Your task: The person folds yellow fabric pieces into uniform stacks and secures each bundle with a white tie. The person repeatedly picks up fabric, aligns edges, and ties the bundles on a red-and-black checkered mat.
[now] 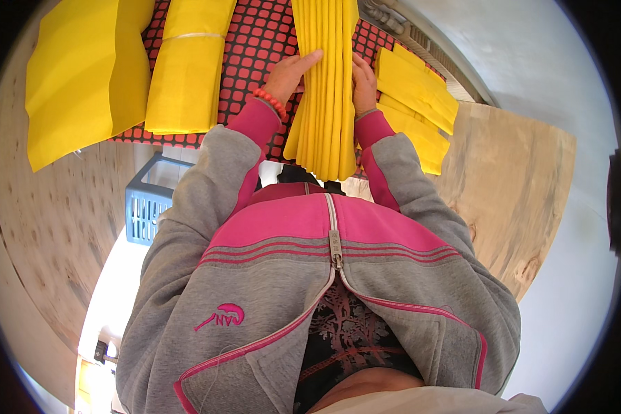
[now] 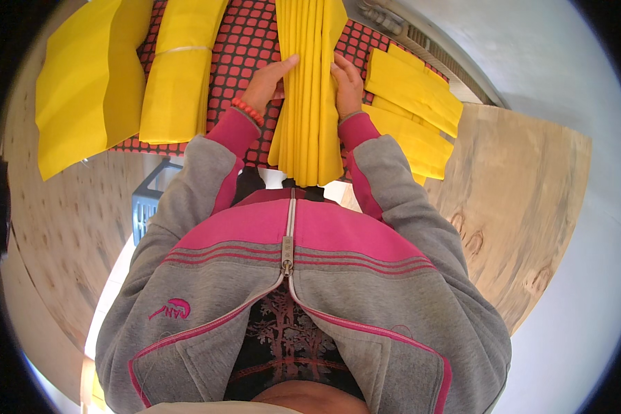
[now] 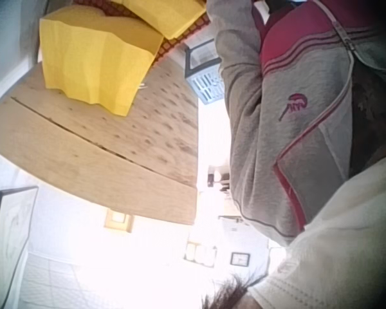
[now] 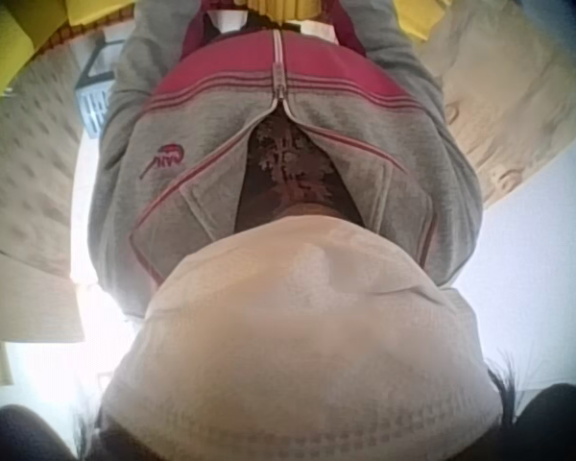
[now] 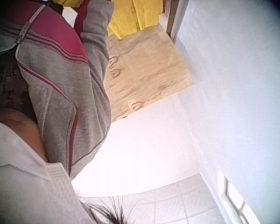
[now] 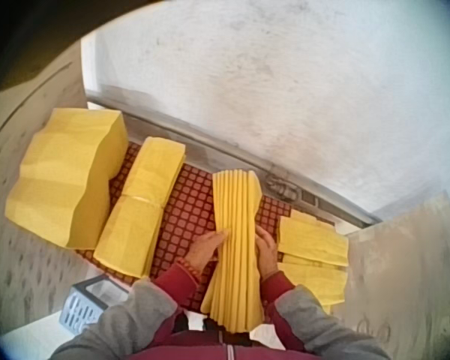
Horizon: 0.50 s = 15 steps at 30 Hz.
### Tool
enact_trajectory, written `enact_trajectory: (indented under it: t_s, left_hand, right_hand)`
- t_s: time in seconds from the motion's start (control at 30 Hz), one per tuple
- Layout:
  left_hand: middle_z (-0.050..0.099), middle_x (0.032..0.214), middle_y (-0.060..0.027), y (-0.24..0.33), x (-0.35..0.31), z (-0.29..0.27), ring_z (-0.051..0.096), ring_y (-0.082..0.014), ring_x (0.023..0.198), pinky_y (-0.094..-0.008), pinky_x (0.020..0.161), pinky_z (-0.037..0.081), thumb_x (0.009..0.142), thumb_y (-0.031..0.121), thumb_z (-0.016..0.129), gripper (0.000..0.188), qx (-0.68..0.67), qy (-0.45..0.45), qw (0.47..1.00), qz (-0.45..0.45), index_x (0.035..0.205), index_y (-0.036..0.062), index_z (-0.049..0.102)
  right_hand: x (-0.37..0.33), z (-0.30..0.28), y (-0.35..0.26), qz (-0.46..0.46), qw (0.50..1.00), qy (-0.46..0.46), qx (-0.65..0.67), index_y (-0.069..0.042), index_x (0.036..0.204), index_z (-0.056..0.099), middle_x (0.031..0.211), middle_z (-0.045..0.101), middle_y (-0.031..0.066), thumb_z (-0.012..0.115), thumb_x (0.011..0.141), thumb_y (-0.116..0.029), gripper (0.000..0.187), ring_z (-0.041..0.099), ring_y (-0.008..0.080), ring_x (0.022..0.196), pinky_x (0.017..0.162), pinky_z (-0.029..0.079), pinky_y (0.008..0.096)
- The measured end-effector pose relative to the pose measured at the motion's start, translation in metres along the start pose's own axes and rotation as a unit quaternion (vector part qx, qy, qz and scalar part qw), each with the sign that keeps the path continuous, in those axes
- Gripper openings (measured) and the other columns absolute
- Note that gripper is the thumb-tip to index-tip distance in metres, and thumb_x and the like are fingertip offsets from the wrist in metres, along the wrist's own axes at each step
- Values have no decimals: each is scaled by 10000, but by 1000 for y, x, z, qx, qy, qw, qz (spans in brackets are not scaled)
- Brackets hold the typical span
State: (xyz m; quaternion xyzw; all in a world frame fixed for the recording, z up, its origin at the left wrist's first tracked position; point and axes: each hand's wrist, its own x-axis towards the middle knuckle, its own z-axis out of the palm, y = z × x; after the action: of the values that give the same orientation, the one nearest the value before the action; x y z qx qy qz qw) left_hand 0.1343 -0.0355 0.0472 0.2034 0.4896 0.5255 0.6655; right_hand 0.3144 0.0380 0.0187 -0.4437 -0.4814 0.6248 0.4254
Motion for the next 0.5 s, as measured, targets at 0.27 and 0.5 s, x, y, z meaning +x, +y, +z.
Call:
enact_trajectory:
  t_s: [0.27, 0.5]
  left_hand:
    - [654, 1025, -64, -1, -3, 0, 639, -136, 905, -265, 781, 508, 867, 380, 647, 474, 9, -12, 1000, 27, 1139, -5, 595]
    - [652, 1037, -67, 1, -4, -3, 620, -147, 938, -290, 821, 474, 872, 367, 628, 455, 11, -8, 1000, 16, 1143, 3, 593]
  right_hand:
    - [3, -1, 3, -12, 1000, -1, -15, 41, 1201, 581, 1177, 610, 106, 567, 897, -149, 359, 554, 173, 1093, 953, 415, 276]
    - [-2, 5, -4, -11, 1000, 4, -17, 51, 1210, 571, 1181, 608, 110, 575, 894, -139, 368, 560, 170, 1087, 948, 422, 275]
